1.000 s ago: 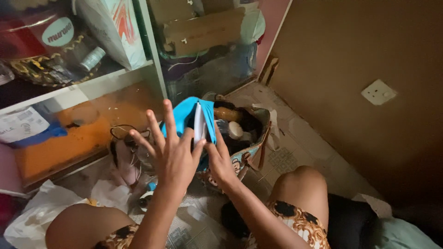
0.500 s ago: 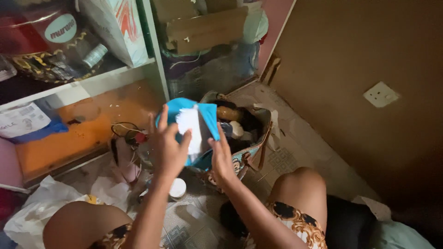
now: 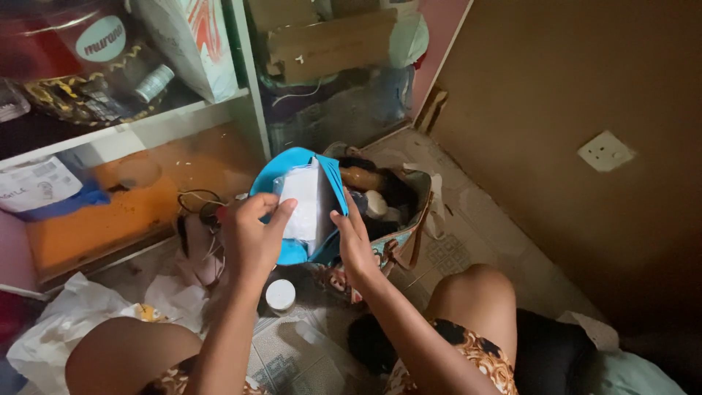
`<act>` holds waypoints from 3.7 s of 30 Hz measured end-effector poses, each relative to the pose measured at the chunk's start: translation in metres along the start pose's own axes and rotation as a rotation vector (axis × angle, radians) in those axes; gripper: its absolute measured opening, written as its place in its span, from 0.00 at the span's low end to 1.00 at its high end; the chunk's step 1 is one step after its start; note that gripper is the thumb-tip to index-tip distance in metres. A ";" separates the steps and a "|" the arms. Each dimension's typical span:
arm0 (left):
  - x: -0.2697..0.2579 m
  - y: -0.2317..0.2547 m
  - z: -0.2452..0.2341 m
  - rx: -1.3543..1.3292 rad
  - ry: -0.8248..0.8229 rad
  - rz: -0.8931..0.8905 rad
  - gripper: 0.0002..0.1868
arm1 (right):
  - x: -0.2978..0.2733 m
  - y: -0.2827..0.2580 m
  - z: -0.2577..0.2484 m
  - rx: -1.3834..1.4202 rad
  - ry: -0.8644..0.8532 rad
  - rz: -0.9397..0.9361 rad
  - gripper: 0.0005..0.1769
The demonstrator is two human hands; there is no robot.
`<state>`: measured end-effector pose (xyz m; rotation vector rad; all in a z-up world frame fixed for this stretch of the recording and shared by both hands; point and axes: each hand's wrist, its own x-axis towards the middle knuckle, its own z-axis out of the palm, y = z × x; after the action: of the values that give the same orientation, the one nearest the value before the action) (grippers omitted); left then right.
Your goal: The recorder is sorting through various personal items, such as bottles, chargers, and containers, and organizing them within a large monkey-print tote bag.
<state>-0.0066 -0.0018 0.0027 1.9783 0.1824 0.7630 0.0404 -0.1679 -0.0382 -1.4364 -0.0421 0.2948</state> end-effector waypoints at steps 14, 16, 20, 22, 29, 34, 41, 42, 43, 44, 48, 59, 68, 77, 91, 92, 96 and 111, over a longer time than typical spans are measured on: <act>-0.019 0.007 0.013 0.604 0.147 0.275 0.19 | -0.019 -0.012 0.015 -0.106 -0.023 -0.132 0.51; -0.019 0.006 0.013 0.622 0.146 0.276 0.21 | -0.016 -0.005 0.015 -0.080 -0.020 -0.126 0.54; -0.014 0.002 0.009 0.473 0.008 -0.016 0.23 | -0.011 0.006 0.012 -0.079 -0.009 -0.209 0.61; -0.013 -0.014 0.003 0.160 -0.097 -0.183 0.21 | -0.012 0.003 0.011 -0.127 -0.003 -0.172 0.62; -0.015 -0.034 0.002 0.157 -0.077 -0.054 0.17 | -0.015 -0.002 0.016 0.105 -0.026 -0.143 0.52; -0.020 -0.032 0.008 0.336 -0.004 0.186 0.22 | -0.004 0.010 0.010 0.287 -0.073 -0.070 0.43; -0.032 -0.067 0.034 0.575 -0.164 0.202 0.23 | -0.011 0.003 0.007 0.574 -0.274 0.003 0.30; -0.031 -0.052 0.028 0.575 -0.165 0.202 0.23 | -0.010 0.001 0.005 0.575 -0.273 0.003 0.30; -0.031 -0.036 0.022 0.479 -0.147 0.220 0.34 | -0.009 0.000 0.002 0.519 -0.256 0.023 0.31; -0.031 -0.020 0.015 0.383 -0.128 0.236 0.47 | -0.009 -0.001 -0.001 0.463 -0.240 0.044 0.33; -0.026 -0.028 -0.002 0.162 -0.054 0.127 0.51 | 0.008 0.019 -0.012 0.460 -0.216 0.065 0.33; -0.023 -0.028 -0.030 -0.512 -0.149 -0.590 0.20 | 0.000 0.013 -0.004 0.348 -0.249 0.205 0.46; -0.008 -0.048 -0.007 -0.292 -0.409 -0.656 0.18 | 0.017 0.018 -0.013 0.399 -0.360 0.220 0.44; 0.067 0.071 -0.039 -0.233 -0.255 -0.409 0.22 | 0.016 -0.129 -0.008 0.190 -0.256 0.347 0.37; 0.142 0.410 -0.106 0.126 -0.086 0.101 0.17 | -0.093 -0.425 0.022 0.453 -0.043 0.430 0.37; 0.146 0.424 -0.111 0.103 -0.108 0.120 0.18 | -0.101 -0.443 0.023 0.418 -0.036 0.439 0.36; 0.154 0.469 -0.121 0.105 -0.227 0.064 0.20 | -0.118 -0.484 0.015 0.386 -0.014 0.345 0.34; 0.177 0.542 -0.135 -0.272 -0.489 0.457 0.16 | -0.191 -0.551 0.008 0.604 0.312 0.106 0.38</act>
<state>-0.0439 -0.1066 0.5786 1.8963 -0.6483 0.5234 -0.0485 -0.2608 0.5305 -0.8703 0.3516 0.1463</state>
